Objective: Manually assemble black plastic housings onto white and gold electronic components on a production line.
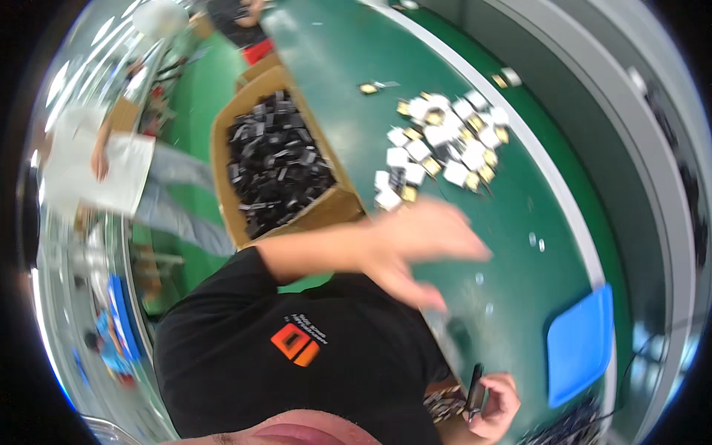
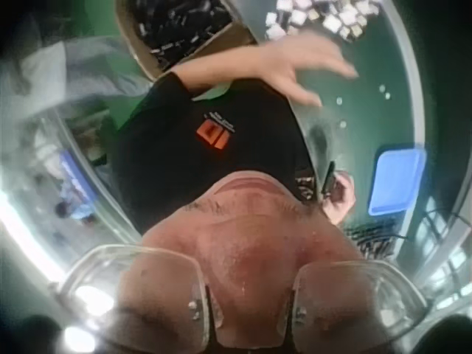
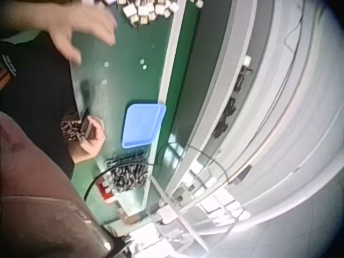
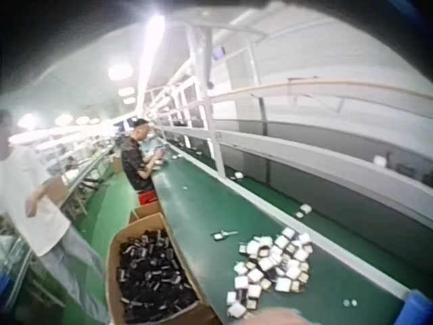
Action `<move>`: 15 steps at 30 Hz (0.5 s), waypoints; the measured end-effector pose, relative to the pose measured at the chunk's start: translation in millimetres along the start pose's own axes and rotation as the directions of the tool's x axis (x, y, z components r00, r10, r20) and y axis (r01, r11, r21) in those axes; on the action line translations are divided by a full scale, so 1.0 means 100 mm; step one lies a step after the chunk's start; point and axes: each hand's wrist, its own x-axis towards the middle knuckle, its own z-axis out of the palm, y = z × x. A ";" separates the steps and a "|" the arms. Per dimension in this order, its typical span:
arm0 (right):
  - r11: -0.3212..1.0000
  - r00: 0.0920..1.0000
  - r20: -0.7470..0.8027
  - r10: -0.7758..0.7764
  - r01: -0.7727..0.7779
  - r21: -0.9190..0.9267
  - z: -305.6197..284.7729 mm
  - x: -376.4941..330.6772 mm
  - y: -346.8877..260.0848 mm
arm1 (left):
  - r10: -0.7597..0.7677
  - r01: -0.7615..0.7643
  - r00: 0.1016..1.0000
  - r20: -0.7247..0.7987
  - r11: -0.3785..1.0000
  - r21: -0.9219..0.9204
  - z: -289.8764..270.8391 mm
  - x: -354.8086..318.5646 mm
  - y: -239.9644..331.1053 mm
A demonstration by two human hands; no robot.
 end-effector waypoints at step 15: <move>0.128 0.351 -0.522 0.777 -0.901 -0.415 0.49 -2.58 1.68 | -0.857 0.824 0.418 -0.301 0.219 0.523 -1.45 -2.69 -1.58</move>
